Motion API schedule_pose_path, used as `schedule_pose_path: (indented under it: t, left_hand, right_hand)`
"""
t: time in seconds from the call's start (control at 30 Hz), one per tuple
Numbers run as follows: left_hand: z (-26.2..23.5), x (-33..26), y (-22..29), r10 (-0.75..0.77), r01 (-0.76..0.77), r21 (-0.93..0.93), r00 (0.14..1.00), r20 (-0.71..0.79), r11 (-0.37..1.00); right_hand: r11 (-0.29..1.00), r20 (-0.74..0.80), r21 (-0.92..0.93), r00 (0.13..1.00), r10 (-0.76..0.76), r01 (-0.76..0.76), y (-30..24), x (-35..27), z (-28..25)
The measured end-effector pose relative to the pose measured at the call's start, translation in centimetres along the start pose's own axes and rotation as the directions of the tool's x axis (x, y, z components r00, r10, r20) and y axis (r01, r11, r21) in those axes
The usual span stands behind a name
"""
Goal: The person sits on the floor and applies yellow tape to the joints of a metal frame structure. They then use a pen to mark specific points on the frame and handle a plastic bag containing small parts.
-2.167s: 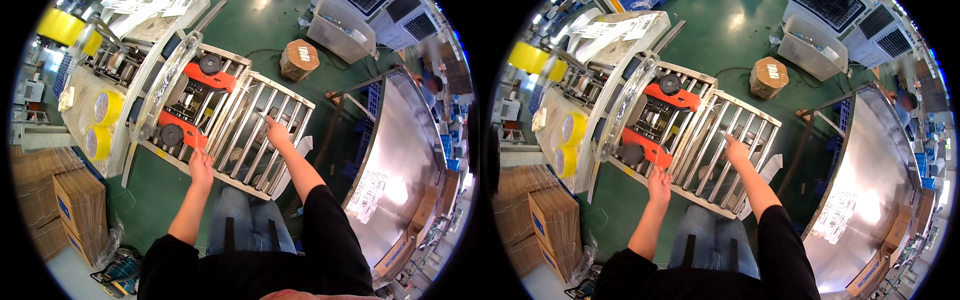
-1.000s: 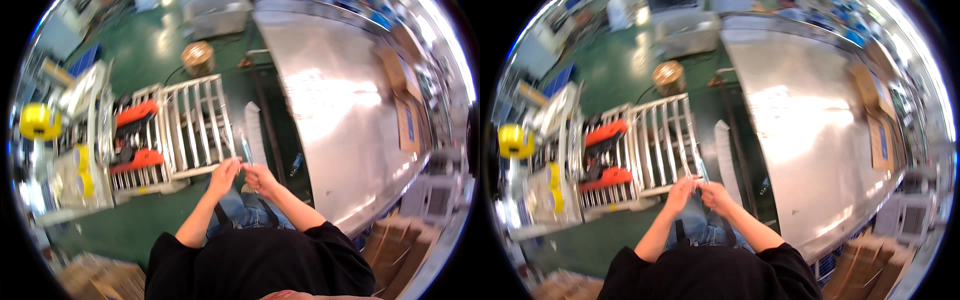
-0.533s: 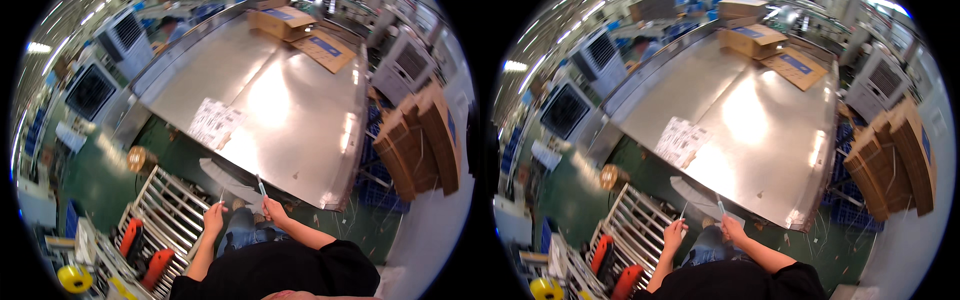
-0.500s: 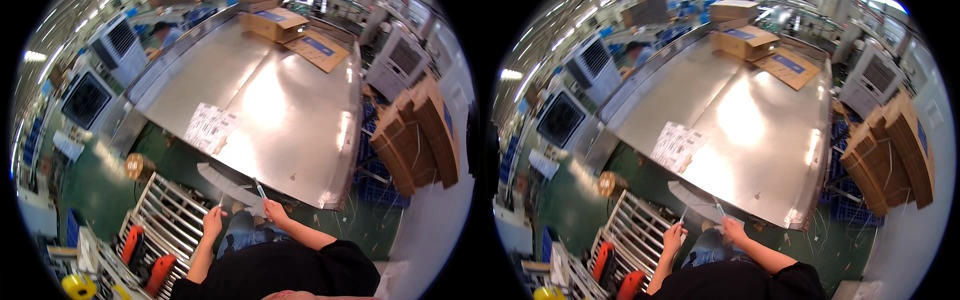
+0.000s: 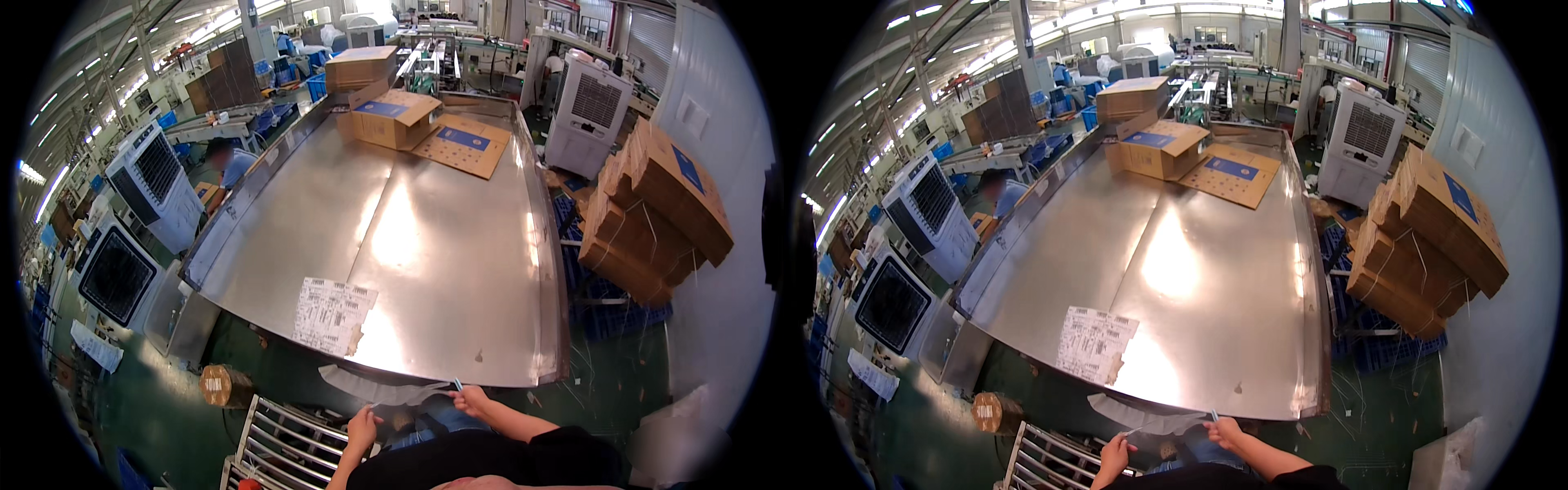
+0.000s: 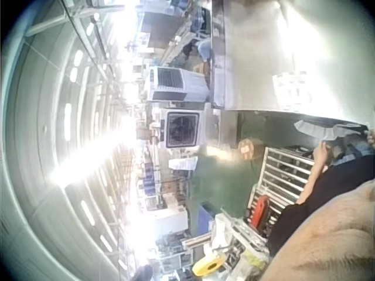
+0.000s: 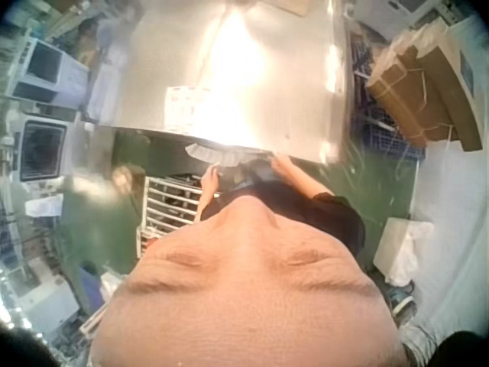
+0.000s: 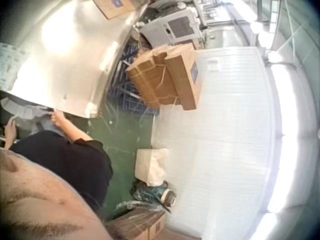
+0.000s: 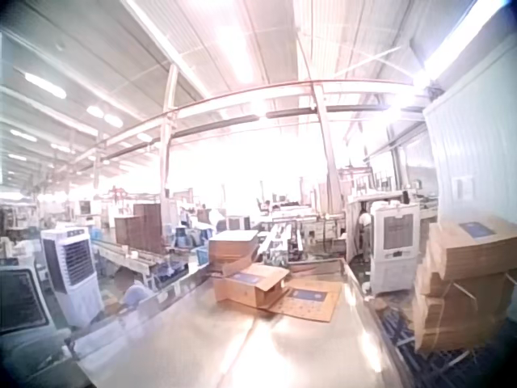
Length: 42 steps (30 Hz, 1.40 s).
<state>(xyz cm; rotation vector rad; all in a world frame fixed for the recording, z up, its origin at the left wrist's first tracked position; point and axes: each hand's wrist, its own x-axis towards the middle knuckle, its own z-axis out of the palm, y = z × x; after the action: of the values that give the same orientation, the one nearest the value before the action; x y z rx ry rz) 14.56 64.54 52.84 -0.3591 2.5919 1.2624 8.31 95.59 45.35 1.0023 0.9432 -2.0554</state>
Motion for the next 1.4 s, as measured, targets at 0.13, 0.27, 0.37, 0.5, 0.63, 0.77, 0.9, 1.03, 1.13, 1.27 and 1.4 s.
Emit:
schedule_pose_path:
  t: [0.13,0.27,0.37,0.5,0.63,0.77,0.9,1.03,1.13,1.27,1.4]
  left_hand:
    - [-0.2,2.3,1.5,-0.032,0.032,0.013,0.998,-0.046,0.999]
    - [1.5,4.3,2.7,-0.038,0.037,-0.007,0.996,-0.083,0.999]
    - [2.2,5.8,4.7,-0.054,0.048,-0.082,0.996,-0.07,0.995]
    - [2.4,7.1,6.1,0.153,-0.15,0.044,0.983,-0.096,0.988]
    - [1.4,8.0,7.5,0.237,-0.238,0.069,0.971,0.019,0.969]
    - [2.2,10.4,5.0,0.057,-0.028,-0.366,0.996,0.067,0.93]
    - [-0.8,13.5,5.5,-0.165,0.195,-0.84,0.978,0.128,0.506]
    - [-5.4,17.0,5.4,-0.162,0.224,-0.866,0.972,0.167,0.447]
    - [-7.4,20.2,4.4,-0.024,0.13,-0.745,0.988,0.152,0.654]
    - [-11.8,23.8,2.3,0.05,0.316,-0.816,0.921,0.386,0.484]
    - [-19.3,24.1,1.2,0.065,0.456,-0.792,0.85,0.523,0.405]
  right_hand:
    - [0.954,-0.044,0.259,0.985,0.167,-0.15,-5.1,2.3,-3.1]
    - [0.885,-0.051,0.24,0.915,-0.4,0.4,-27.4,4.2,-0.6]
    - [0.607,0.1,0.115,0.599,-0.794,0.786,-39.7,-1.1,8.7]
    - [0.266,0.386,-0.294,0.368,-0.846,0.918,-40.0,-2.2,14.7]
    - [0.255,0.723,-0.537,0.594,-0.353,0.804,-26.7,2.3,17.4]
    - [-0.062,0.751,-0.62,0.615,0.24,0.782,-13.9,1.0,20.0]
    - [0.465,0.839,-0.505,0.54,0.066,0.727,-7.2,2.1,21.1]
    - [0.684,0.6,-0.563,0.799,-0.047,0.463,-4.9,4.3,25.1]
    - [0.829,0.465,-0.389,0.863,-0.199,0.401,-3.2,8.0,28.4]
    - [0.784,0.411,-0.321,0.824,-0.391,0.532,-0.9,11.8,33.0]
    - [0.825,0.195,-0.302,0.878,-0.436,0.477,1.3,13.5,38.4]
